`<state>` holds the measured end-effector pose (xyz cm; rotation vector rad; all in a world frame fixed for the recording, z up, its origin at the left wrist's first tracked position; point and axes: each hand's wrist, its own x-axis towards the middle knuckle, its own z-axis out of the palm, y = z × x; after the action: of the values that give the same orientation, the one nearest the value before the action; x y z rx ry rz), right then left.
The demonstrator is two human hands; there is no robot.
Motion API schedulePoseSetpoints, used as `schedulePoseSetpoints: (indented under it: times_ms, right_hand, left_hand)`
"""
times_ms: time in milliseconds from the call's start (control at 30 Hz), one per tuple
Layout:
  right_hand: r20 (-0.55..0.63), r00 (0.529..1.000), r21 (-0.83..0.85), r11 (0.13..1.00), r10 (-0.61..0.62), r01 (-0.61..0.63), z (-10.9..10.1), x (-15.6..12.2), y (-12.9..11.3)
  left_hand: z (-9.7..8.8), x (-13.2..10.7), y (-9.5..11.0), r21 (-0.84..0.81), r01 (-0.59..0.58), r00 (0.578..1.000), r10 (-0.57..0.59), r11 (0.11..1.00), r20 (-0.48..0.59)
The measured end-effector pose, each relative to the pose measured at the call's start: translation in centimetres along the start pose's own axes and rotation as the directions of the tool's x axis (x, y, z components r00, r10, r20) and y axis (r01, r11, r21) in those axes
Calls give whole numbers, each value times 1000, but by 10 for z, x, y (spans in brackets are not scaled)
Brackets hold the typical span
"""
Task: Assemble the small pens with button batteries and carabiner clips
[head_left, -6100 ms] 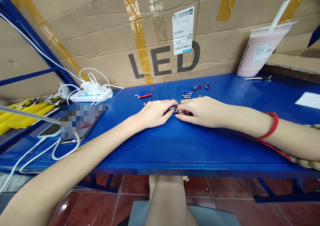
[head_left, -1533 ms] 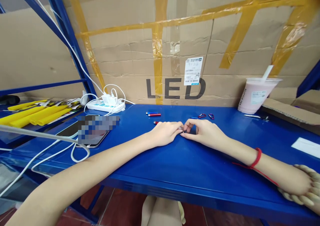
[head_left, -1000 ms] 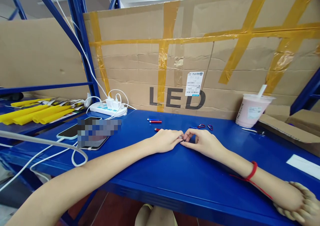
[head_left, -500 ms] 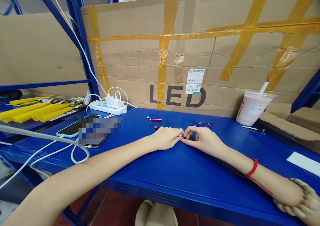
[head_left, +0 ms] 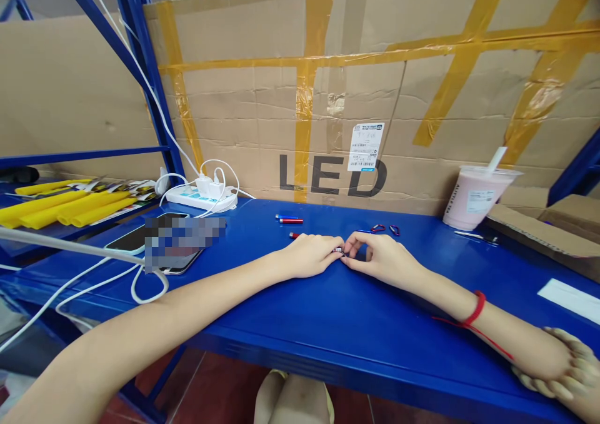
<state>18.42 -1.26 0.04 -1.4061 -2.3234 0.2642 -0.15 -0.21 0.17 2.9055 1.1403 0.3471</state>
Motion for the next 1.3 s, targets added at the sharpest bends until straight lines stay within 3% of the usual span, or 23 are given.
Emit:
schedulePoseSetpoints:
  times_ms: [1300]
  right_hand:
    - [13,999,-8,999,-40,40,-1,0,1]
  left_hand:
    - [1,1,-1,-11,-18,1000,18,1000,-4]
